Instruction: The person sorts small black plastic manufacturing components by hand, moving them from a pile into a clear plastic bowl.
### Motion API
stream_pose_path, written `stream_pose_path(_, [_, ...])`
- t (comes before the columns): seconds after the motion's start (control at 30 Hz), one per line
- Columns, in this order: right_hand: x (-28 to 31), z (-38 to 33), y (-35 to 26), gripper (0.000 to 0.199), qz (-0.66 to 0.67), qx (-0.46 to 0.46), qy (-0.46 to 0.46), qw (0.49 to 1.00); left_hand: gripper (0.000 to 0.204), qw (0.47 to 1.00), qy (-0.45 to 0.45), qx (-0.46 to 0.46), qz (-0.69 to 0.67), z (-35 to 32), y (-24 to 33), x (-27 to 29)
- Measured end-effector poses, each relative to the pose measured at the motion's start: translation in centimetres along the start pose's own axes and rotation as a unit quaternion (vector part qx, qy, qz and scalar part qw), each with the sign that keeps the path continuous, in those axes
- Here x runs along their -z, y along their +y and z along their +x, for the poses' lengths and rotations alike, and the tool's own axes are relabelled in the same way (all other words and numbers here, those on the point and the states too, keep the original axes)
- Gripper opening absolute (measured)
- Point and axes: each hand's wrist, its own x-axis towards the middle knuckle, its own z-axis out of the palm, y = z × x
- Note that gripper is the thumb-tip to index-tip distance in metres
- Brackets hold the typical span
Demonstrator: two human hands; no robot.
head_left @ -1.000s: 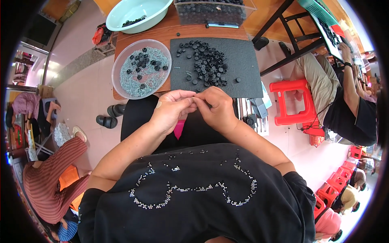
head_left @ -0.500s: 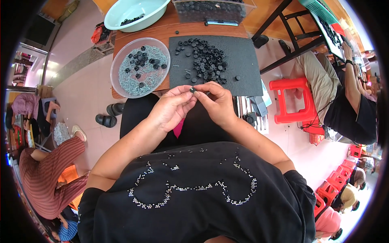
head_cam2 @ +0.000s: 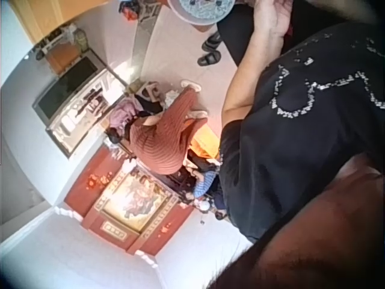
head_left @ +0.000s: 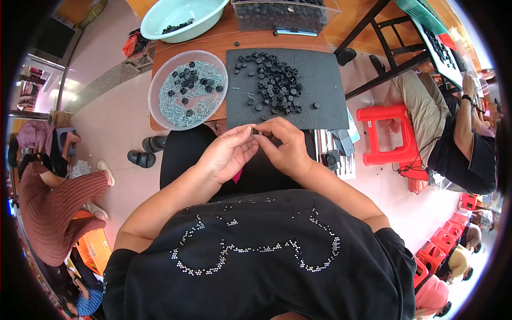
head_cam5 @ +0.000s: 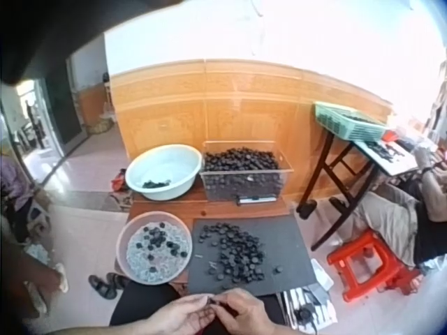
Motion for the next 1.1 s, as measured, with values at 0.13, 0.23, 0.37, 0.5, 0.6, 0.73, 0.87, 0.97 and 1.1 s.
stream_pose_path(0.13, [0.0,-0.1,0.0,0.014,-0.006,0.017,-0.017,1.0,0.021,0.999,-0.001,0.013,-0.049,0.1,-0.6,0.8])
stream_pose_path(0.23, [0.0,-0.1,0.0,0.014,0.01,-0.004,-0.031,0.999,0.022,0.999,-0.008,0.018,-0.037,0.2,-0.4,1.0])
stream_pose_path(0.37, [0.8,0.6,0.6,0.008,0.17,-0.204,-0.019,0.964,0.024,1.0,0.005,0.021,-0.007,0.5,0.9,-0.4])
stream_pose_path(0.5, [3.3,2.4,2.5,0.005,0.344,-0.263,0.129,0.892,0.021,0.927,0.07,-0.122,0.347,3.7,1.1,1.0])
stream_pose_path(0.6, [4.1,2.6,3.0,0.007,0.381,-0.274,0.166,0.867,0.023,0.756,0.065,-0.26,0.598,5.5,0.4,1.3])
stream_pose_path(0.73, [3.7,2.4,2.8,0.008,0.384,-0.29,0.158,0.862,0.026,0.617,0.037,-0.312,0.721,7.1,-0.3,0.5])
stream_pose_path(0.87, [3.9,2.4,2.6,0.008,0.378,-0.284,0.153,0.868,0.021,0.557,0.028,-0.374,0.741,8.9,-0.9,2.2])
stream_pose_path(0.97, [3.7,2.5,2.4,0.008,0.363,-0.278,0.155,0.876,0.019,0.549,0.048,-0.389,0.738,8.4,-0.6,1.9])
stream_pose_path(1.1, [3.8,2.4,2.8,0.008,0.364,-0.276,0.156,0.876,0.02,0.559,0.059,-0.362,0.744,8.0,0.4,2.3])
